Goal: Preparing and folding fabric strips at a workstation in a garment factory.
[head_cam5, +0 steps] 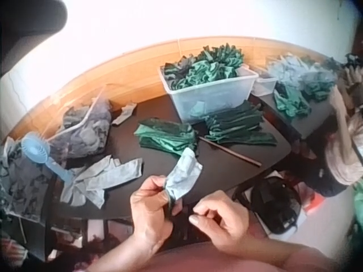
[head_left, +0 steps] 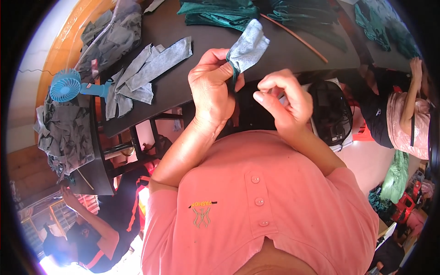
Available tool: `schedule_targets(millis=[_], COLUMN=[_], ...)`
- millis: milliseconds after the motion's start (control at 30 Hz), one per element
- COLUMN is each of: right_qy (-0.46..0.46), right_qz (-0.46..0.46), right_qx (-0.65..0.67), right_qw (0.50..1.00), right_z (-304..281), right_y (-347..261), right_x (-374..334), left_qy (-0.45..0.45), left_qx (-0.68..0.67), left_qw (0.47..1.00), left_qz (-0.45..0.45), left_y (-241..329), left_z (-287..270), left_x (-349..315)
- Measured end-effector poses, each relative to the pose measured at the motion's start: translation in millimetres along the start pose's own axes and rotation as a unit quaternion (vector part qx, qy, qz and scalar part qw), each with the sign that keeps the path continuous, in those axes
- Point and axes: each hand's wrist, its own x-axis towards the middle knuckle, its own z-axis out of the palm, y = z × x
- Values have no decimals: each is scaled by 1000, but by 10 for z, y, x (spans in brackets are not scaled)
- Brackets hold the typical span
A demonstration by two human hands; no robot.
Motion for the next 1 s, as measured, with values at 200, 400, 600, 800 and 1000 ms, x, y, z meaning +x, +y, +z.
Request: schedule_targets(millis=[200,400,600,800,1000], right_qy=[-10,-48,-52,-132,-107], right_qz=[97,104,97,88,57], right_qx=[89,139,117,66,44], right_qw=[991,984,987,985,992], right_z=[78,19,-24,-110,-26], right_y=[46,42,31,57,72], right_x=[270,238,203,103,28], left_qy=[8,-21,-60,-78,-88], left_qx=[133,100,291,186,300], left_qw=[986,995,934,979,923], left_qz=[99,17,201,5,227], left_y=[-82,7,-160,-13,-184], left_z=[164,91,-75,27,-32], left_x=[-63,-128,-106,-91,-80])
